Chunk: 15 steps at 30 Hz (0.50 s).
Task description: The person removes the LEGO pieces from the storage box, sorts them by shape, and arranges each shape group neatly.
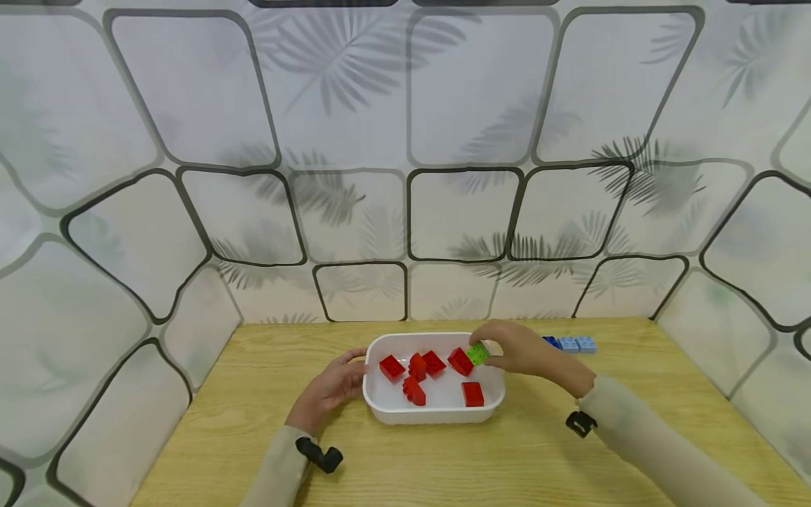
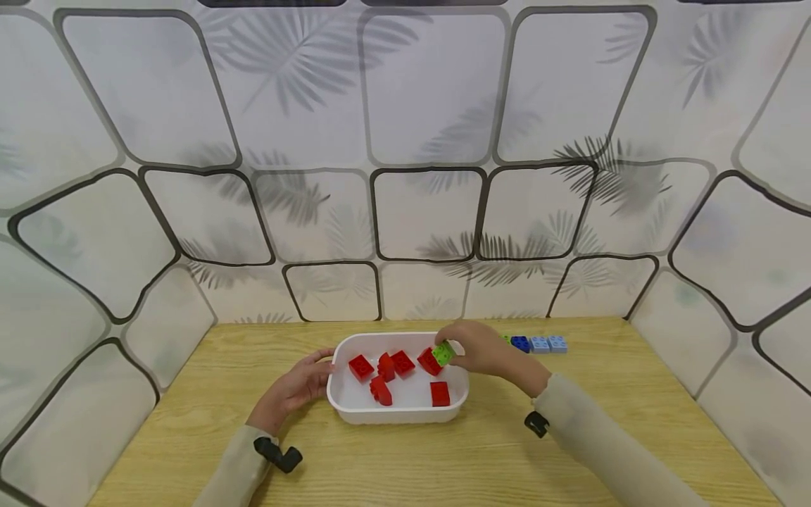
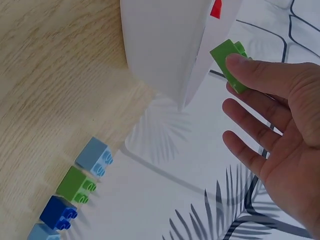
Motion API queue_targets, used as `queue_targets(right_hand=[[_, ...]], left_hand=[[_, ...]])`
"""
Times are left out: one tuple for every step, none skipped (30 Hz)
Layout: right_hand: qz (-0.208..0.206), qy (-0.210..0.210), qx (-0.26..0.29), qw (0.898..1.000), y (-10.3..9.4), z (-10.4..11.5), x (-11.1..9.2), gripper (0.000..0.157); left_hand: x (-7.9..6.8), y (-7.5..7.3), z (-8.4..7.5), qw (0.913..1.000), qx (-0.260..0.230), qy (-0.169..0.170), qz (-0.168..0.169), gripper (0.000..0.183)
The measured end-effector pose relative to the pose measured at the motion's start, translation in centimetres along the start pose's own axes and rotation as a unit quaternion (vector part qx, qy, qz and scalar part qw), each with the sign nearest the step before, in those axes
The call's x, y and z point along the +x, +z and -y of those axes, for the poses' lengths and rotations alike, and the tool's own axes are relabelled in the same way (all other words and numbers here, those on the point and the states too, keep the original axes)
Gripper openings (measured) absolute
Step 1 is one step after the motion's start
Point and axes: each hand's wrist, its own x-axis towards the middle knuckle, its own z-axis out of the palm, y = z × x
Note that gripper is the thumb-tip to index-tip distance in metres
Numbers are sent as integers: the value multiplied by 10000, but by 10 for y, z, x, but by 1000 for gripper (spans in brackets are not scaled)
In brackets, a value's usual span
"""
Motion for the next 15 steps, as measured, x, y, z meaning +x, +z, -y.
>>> queue_targets(right_hand=[[-1,72,-8,10000,-1,-1,-2,33],[8,192,1,9998,-2,-2,-3,33],[7,299,10,9996,-3,-3,-5,34],[-22,380,9,9993,-4,-4,-6,35],[-48,457,-2,9989,-6,-5,-8,35],[-90,504,-20,9987,-7,-7,-9,35],[-152,524,-16,9985,-8,-8,-11,35],[-206,563,-12,9982,-8,-10,-12,36],[-277,575,-13,9980,-9,-12,-14,36],[-327,605,-9,9976,-9,-14,-15,36],[-370,630,23,9973,-10,-16,-17,36],[-432,638,54,9970,-11,-18,-19,36],[-476,667,89,9966,-12,-20,-20,36],[-512,703,126,9961,-14,-22,-22,37],[-551,712,173,9958,-15,-24,-24,37]], left_hand=[[0,0,0,10000,-6,9,13,38],[0,0,0,10000,-8,21,25,39],[-1,0,0,10000,-6,31,32,39],[-1,0,0,10000,-8,41,34,40],[-1,0,0,10000,-2,48,30,40],[-1,0,0,10000,3,58,35,40],[0,0,1,10000,11,63,37,41],[-1,0,1,10000,10,59,37,41],[-1,0,1,10000,16,54,40,40],[-1,-1,1,10000,16,55,44,40],[-1,-1,2,10000,13,55,53,40],[-1,-1,2,10000,10,55,66,40],[-1,-1,2,10000,10,52,68,40],[-1,-2,2,10000,-3,48,67,40],[-1,-2,2,10000,-6,44,67,40]])
